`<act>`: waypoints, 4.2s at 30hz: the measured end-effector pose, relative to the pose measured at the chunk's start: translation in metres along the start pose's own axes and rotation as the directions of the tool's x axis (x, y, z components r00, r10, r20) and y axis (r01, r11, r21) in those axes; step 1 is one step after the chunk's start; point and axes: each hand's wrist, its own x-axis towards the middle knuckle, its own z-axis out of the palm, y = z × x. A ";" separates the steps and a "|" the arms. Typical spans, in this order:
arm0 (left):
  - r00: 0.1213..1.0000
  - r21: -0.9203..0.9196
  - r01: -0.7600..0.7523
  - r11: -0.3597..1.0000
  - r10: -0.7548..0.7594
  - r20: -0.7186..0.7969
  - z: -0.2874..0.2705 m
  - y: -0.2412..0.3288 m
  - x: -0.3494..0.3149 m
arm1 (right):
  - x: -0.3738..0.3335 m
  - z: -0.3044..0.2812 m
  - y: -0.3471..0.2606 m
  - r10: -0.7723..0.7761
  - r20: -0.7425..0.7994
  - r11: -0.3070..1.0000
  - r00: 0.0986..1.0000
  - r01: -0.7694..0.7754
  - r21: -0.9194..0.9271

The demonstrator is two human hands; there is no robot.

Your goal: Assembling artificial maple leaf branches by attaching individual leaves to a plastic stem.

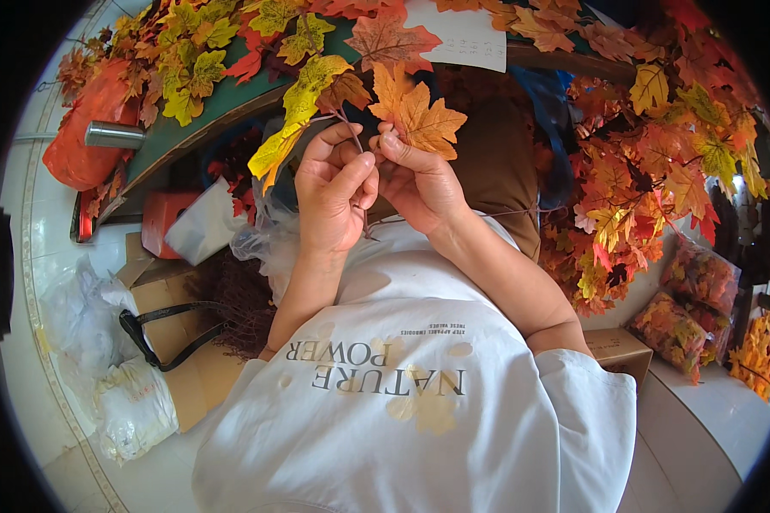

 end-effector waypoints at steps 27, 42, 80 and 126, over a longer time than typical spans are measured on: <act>0.994 0.025 0.087 0.996 -0.088 0.063 -0.011 0.002 0.006 | -0.002 -0.003 -0.002 -0.190 0.025 0.904 0.981 0.185 -0.384; 0.984 0.002 0.122 0.993 -0.121 0.134 -0.023 -0.009 0.011 | -0.003 -0.001 0.006 -0.262 0.032 0.901 0.964 0.257 -0.349; 0.998 0.193 -0.055 0.980 0.053 0.015 -0.030 -0.017 0.008 | 0.006 -0.003 0.000 -0.254 0.112 0.735 0.961 0.267 -0.623; 0.628 -0.361 -0.492 0.792 0.035 -0.777 -0.144 -0.048 0.054 | 0.083 0.057 0.046 0.079 0.856 -0.527 0.511 0.750 -0.400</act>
